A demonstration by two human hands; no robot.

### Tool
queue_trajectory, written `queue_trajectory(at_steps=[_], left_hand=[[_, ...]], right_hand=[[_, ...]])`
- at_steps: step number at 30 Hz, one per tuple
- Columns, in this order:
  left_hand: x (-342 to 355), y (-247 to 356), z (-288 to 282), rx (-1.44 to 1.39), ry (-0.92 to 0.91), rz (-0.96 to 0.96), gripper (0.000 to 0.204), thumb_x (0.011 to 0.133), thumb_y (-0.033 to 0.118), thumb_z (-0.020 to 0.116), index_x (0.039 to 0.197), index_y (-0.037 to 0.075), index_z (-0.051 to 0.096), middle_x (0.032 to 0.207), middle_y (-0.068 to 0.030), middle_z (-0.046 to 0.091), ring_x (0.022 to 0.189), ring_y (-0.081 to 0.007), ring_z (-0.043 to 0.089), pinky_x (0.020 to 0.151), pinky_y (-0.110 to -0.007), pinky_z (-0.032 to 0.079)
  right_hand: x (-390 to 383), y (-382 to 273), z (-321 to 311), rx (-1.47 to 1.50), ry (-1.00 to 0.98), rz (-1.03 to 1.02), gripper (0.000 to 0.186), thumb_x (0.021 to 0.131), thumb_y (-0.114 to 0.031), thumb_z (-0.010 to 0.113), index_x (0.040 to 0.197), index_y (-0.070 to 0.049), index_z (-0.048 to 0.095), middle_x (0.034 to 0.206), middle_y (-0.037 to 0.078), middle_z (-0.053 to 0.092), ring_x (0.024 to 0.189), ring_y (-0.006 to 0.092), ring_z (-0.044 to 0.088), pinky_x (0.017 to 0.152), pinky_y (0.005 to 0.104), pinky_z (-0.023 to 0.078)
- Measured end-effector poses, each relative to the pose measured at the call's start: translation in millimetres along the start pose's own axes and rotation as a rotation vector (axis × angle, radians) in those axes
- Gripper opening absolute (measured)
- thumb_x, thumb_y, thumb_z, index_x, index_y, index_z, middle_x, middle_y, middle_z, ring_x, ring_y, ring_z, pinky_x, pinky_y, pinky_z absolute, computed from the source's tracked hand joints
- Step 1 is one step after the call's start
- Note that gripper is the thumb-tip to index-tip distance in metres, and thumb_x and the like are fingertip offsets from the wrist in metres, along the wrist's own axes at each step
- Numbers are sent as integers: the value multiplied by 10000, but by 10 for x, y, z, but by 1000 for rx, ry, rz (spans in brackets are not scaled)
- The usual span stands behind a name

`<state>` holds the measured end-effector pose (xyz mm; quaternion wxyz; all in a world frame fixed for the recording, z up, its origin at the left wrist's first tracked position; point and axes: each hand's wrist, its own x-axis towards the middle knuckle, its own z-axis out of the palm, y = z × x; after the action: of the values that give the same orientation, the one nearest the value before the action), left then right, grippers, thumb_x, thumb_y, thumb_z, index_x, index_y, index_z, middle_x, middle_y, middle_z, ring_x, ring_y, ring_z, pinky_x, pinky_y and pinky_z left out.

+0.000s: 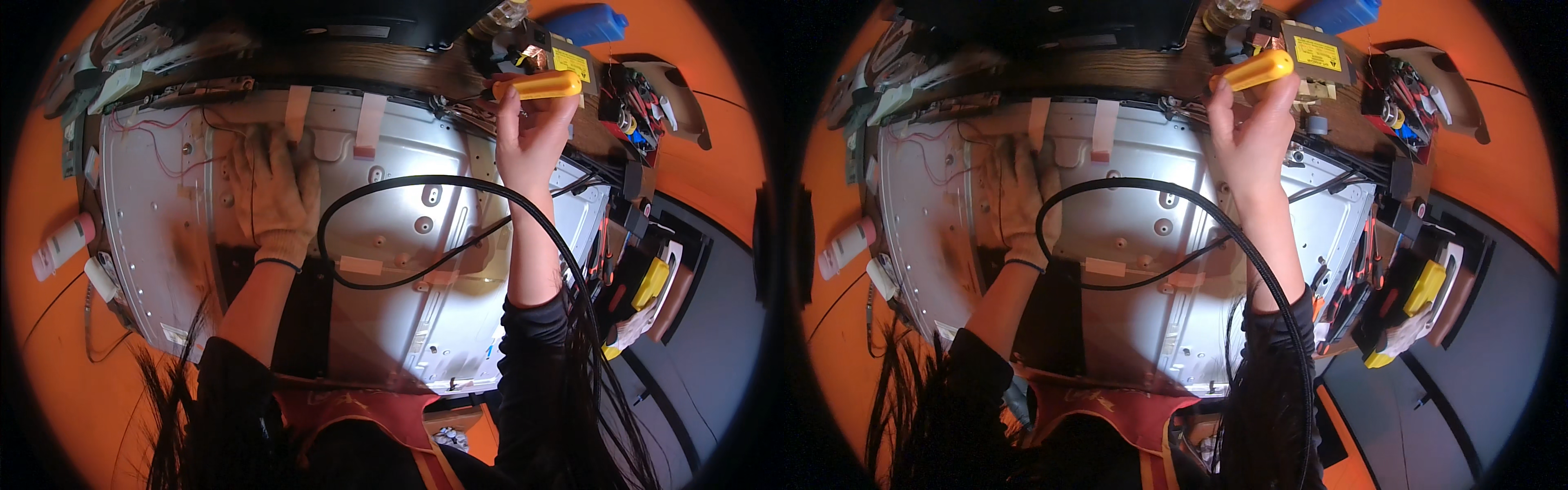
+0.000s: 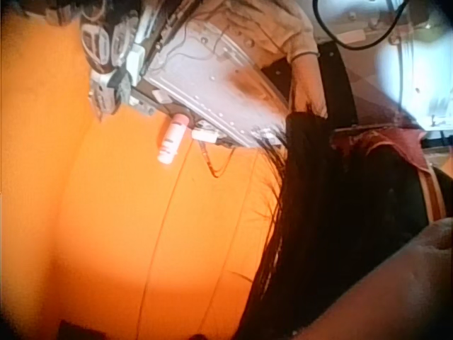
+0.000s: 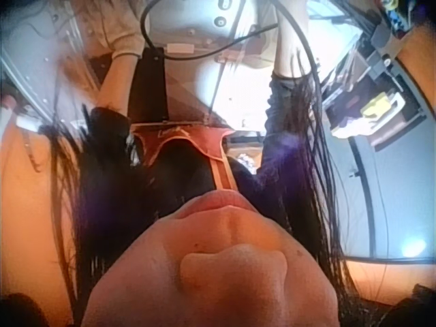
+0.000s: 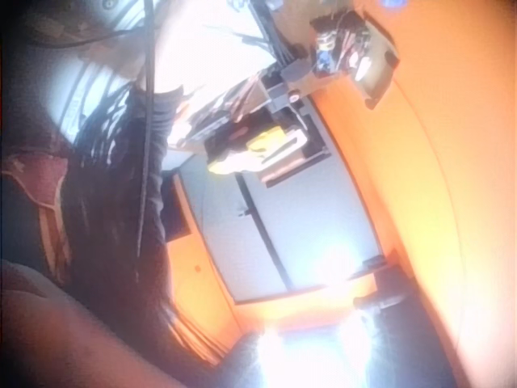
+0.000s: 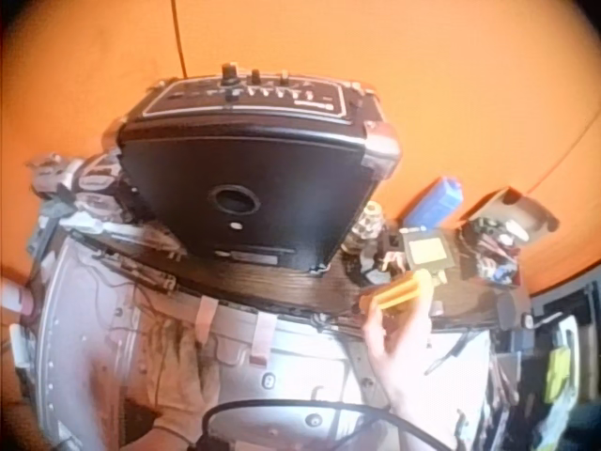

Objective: The person uses a yellow-handled screwdriver to remove screws from the back panel of a disassembled washing machine. They work along the top edge and then move to the lower section, removing multiple screws and setting them aside on the workbench.

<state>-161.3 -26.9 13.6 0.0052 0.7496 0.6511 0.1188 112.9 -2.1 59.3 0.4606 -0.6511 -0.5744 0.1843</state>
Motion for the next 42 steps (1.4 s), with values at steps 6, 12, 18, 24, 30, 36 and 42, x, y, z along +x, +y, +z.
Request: queue_trajectory(at_steps=[6, 12, 18, 24, 30, 36, 42], left_hand=[[8, 7, 0, -65, -8, -41, 553, 848, 344, 545, 1328, 83, 455, 1375, -198, 431, 1286, -422, 366, 1066, -551, 278], [-30, -17, 5, 9, -14, -22, 582, 852, 353, 537, 1363, 94, 432, 1374, -195, 432, 1277, -420, 374, 1078, -555, 267], [-30, -18, 15, 32, -59, -34, 614, 856, 372, 532, 1393, 101, 406, 1406, -198, 402, 1292, -417, 361, 1103, -557, 243], [-29, -24, -8, 37, -45, -6, 618, 853, 367, 539, 1392, 99, 401, 1411, -196, 397, 1302, -415, 353, 1101, -561, 246], [-24, -23, -9, -6, -30, -5, 611, 846, 354, 552, 1381, 97, 408, 1402, -196, 404, 1302, -407, 354, 1100, -558, 252], [-24, -22, -2, 4, -28, -2, 618, 842, 351, 567, 1380, 93, 408, 1371, -201, 431, 1285, -407, 372, 1088, -559, 272], [-22, -20, 4, 2, -13, -3, 608, 849, 357, 563, 1375, 89, 416, 1364, -204, 439, 1273, -410, 385, 1086, -560, 271]], right_hand=[[82, -38, 23, 30, 46, -182, 907, 868, 63, 634, 1479, -185, 11, 1091, 243, 606, 922, 231, 674, 786, 305, 540], [107, 2, 43, 169, 52, -87, 722, 916, 27, 581, 1428, -146, 103, 1069, 236, 614, 908, 241, 680, 789, 311, 551], [138, 38, -2, 104, 144, -17, 727, 912, 48, 566, 1421, -123, 75, 1118, 260, 552, 947, 252, 665, 823, 302, 534], [103, -12, -2, 174, 24, -172, 680, 879, 70, 600, 1379, -88, 167, 1151, 197, 527, 1021, 270, 641, 868, 326, 527], [175, -118, 44, 242, 257, -210, 485, 824, 42, 707, 1225, -6, 439, 1135, 160, 607, 1028, 211, 634, 868, 293, 517], [363, -267, -117, 313, 20, -261, 327, 851, 65, 666, 1144, 7, 533, 1083, 141, 652, 988, 162, 647, 855, 254, 510], [387, -215, -124, 312, 15, -312, 237, 902, 14, 621, 1121, 6, 531, 1090, 160, 653, 1037, 196, 648, 851, 261, 518]])
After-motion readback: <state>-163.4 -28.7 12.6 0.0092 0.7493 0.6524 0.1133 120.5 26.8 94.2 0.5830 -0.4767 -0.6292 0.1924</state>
